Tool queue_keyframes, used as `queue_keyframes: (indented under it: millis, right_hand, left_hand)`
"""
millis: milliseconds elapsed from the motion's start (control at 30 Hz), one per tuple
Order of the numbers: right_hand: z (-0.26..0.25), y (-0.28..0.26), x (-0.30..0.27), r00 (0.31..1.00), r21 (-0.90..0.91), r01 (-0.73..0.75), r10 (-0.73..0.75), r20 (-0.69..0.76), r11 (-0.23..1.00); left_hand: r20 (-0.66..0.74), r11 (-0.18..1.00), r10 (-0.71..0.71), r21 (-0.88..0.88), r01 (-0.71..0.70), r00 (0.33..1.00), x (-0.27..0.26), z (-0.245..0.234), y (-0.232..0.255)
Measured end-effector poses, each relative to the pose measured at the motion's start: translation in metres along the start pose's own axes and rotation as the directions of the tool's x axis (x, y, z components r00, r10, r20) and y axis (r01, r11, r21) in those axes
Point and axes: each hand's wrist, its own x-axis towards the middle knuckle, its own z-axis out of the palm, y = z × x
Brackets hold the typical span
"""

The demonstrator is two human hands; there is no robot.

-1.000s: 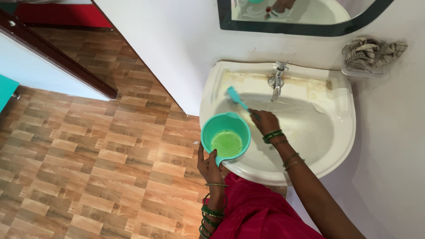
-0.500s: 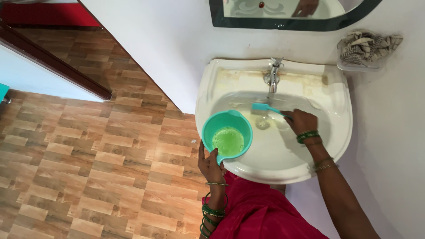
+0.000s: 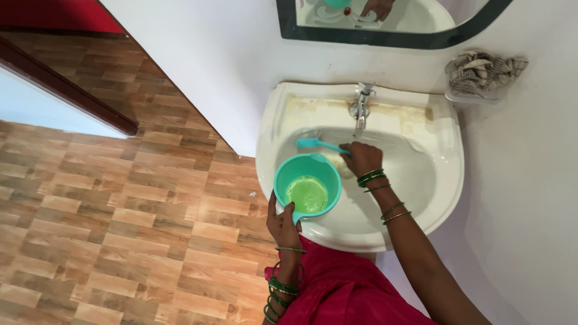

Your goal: The person scrubs a white bathroom sink using a blue brush and a green liquid cleaning solution. They repeatedly dip the brush into a small green bowl and scrub various areas of the sink basin and rim.

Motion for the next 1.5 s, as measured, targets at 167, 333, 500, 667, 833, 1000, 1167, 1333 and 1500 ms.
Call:
queue_keyframes:
  millis: [167, 333, 500, 667, 833, 1000, 1167, 1333, 1500]
  right_hand:
    - [-0.049, 0.052, -0.029, 0.987, -0.065, -0.142, 0.137, -0.083, 0.988]
    - [-0.075, 0.074, -0.063, 0.938, -0.126, -0.347, 0.343, -0.057, 0.929]
    - [-0.058, 0.059, -0.061, 0.919, -0.082, -0.389, 0.381, -0.1, 0.917]
    - [-0.068, 0.054, -0.048, 0.917, -0.181, -0.393, 0.399, -0.009, 0.901]
    - [-0.078, 0.058, -0.061, 0.934, -0.129, -0.358, 0.353, -0.063, 0.925]
    - [-0.05, 0.056, -0.051, 0.961, -0.026, -0.26, 0.256, -0.103, 0.965]
    - [-0.02, 0.03, -0.038, 0.964, 0.075, -0.26, 0.264, -0.036, 0.963]
    - [-0.031, 0.048, -0.049, 0.956, 0.046, -0.273, 0.276, -0.101, 0.961]
    - [-0.08, 0.079, -0.069, 0.872, -0.034, -0.488, 0.489, 0.025, 0.872]
  left_hand:
    - [0.0, 0.999, -0.036, 0.002, 0.036, 0.999, 0.002, 0.005, -0.004]
    - [0.002, 0.999, -0.049, 0.015, 0.049, 0.999, 0.002, 0.004, -0.005]
    - [0.001, 0.999, -0.019, 0.026, 0.019, 1.0, -0.001, 0.001, -0.006]
    - [-0.009, 0.996, -0.038, 0.075, 0.039, 0.999, -0.001, 0.005, -0.005]
    - [0.014, 0.998, -0.023, 0.052, 0.022, 1.0, -0.004, 0.009, -0.008]
    - [0.009, 0.992, -0.062, 0.109, 0.06, 0.998, -0.006, 0.014, -0.01]
    - [0.035, 0.996, -0.052, 0.072, 0.049, 0.998, -0.007, 0.018, -0.015]
    - [0.034, 0.994, -0.037, 0.102, 0.034, 0.999, -0.003, 0.016, -0.018]
    - [0.035, 0.995, -0.077, 0.072, 0.074, 0.996, 0.004, 0.02, -0.021]
